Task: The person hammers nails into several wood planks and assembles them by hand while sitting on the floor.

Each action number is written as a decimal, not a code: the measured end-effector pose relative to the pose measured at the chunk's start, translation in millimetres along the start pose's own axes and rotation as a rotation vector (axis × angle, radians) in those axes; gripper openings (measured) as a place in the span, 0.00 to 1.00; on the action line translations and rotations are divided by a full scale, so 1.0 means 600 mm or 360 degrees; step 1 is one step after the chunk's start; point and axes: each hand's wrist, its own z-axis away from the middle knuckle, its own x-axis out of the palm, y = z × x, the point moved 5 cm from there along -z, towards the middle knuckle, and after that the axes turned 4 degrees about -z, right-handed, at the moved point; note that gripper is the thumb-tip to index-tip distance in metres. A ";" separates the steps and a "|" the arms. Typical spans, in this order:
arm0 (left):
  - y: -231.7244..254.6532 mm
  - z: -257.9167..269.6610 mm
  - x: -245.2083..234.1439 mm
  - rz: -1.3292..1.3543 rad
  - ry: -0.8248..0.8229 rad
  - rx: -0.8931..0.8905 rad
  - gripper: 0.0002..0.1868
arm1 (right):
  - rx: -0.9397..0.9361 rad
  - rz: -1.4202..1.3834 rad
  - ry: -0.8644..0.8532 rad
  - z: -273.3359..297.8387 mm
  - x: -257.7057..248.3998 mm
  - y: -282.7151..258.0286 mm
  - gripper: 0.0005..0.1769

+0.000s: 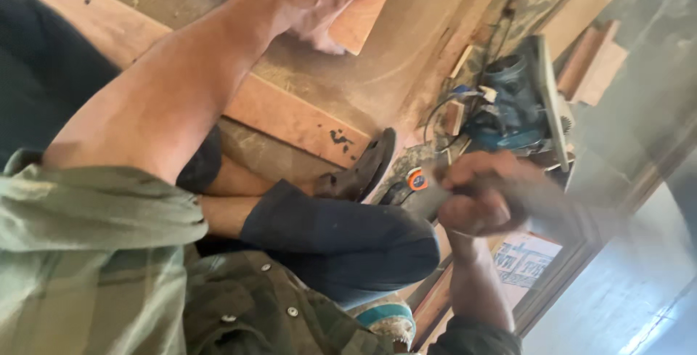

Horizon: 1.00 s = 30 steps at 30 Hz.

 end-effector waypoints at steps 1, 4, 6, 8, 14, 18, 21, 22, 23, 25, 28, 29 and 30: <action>0.001 0.001 0.001 -0.0017 -0.0016 -0.0004 0.71 | 0.0170 0.0284 -0.0040 0.005 0.004 0.017 0.27; 0.005 -0.012 -0.004 -0.0102 -0.0008 0.0026 0.73 | 0.0745 0.1398 -0.0232 -0.006 0.004 0.068 0.30; 0.009 -0.010 -0.013 -0.0199 -0.0005 0.0109 0.73 | 0.1263 0.2469 -0.0383 -0.004 -0.002 0.091 0.23; -0.008 -0.024 -0.039 -0.0343 0.0054 0.0128 0.73 | 0.0801 0.2021 0.0151 -0.050 -0.003 0.055 0.22; 0.006 -0.007 -0.002 -0.0312 -0.0133 -0.0028 0.72 | -0.0609 0.2102 -0.0348 -0.002 0.035 0.021 0.15; 0.002 -0.005 -0.003 -0.0394 -0.0048 0.0065 0.68 | 0.1054 0.2650 -0.0492 -0.017 -0.037 0.148 0.31; 0.005 -0.009 -0.003 -0.0259 0.0051 0.0172 0.63 | 0.0911 0.2491 -0.0386 -0.004 -0.031 0.134 0.29; 0.011 -0.025 0.005 -0.0381 0.0010 0.0299 0.53 | 0.0760 0.2441 -0.0347 -0.010 -0.033 0.115 0.27; 0.016 -0.025 0.015 -0.0505 -0.0069 0.0423 0.43 | 0.0850 0.2432 -0.0331 -0.004 -0.034 0.113 0.28; 0.022 -0.022 0.027 -0.0573 -0.0154 0.0589 0.29 | 0.1026 0.2417 -0.0281 0.007 -0.041 0.115 0.28; 0.031 -0.027 0.041 -0.0513 -0.0201 0.0739 0.20 | 0.1033 0.2423 -0.0257 0.027 -0.067 0.120 0.28; 0.033 -0.032 0.047 -0.0570 -0.0227 0.0806 0.18 | 0.1006 0.2432 -0.0273 0.034 -0.082 0.121 0.29; 0.036 -0.036 0.053 -0.0627 -0.0252 0.0872 0.16 | 0.0978 0.2441 -0.0289 0.041 -0.095 0.120 0.31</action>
